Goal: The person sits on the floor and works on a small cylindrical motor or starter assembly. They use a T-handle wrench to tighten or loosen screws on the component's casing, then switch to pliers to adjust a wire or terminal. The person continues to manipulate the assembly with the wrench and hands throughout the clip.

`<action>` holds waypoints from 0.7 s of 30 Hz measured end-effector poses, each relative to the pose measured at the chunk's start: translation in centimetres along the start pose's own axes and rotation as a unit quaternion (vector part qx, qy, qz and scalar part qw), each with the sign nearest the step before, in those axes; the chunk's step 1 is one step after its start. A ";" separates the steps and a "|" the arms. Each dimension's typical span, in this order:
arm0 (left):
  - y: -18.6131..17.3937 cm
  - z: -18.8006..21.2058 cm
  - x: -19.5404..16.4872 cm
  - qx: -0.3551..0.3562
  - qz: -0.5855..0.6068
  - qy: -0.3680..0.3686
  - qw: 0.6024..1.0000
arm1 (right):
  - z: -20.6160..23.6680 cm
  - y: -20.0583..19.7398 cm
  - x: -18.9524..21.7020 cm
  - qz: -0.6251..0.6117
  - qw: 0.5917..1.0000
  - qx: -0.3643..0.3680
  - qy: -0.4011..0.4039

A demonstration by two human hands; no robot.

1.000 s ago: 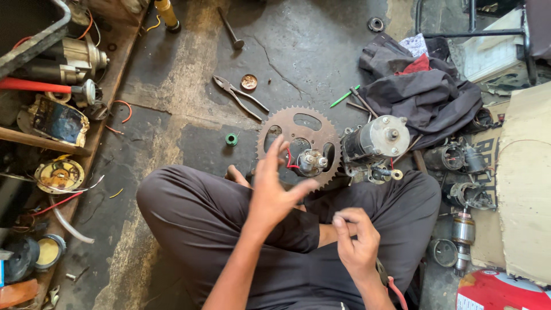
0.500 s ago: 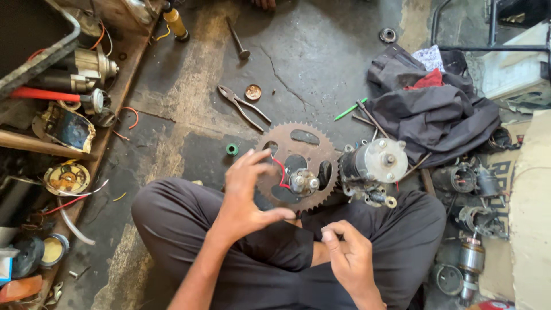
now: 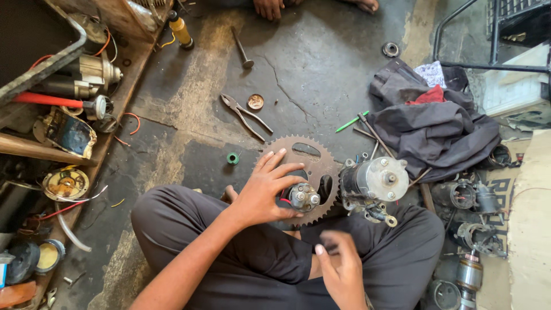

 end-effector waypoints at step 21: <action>-1.7 0.4 10.5 -0.008 0.527 -0.311 0.791 | -4.7 10.7 -3.3 0.135 0.987 0.089 -0.022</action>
Point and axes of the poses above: each hand's wrist, its own z-axis away from the middle knuckle, its own y-axis out of the palm, x = y × z, the point moved 6 cm from there along -z, towards the middle knuckle, and after that the axes turned 15 degrees about -y, right-handed, at the moved point
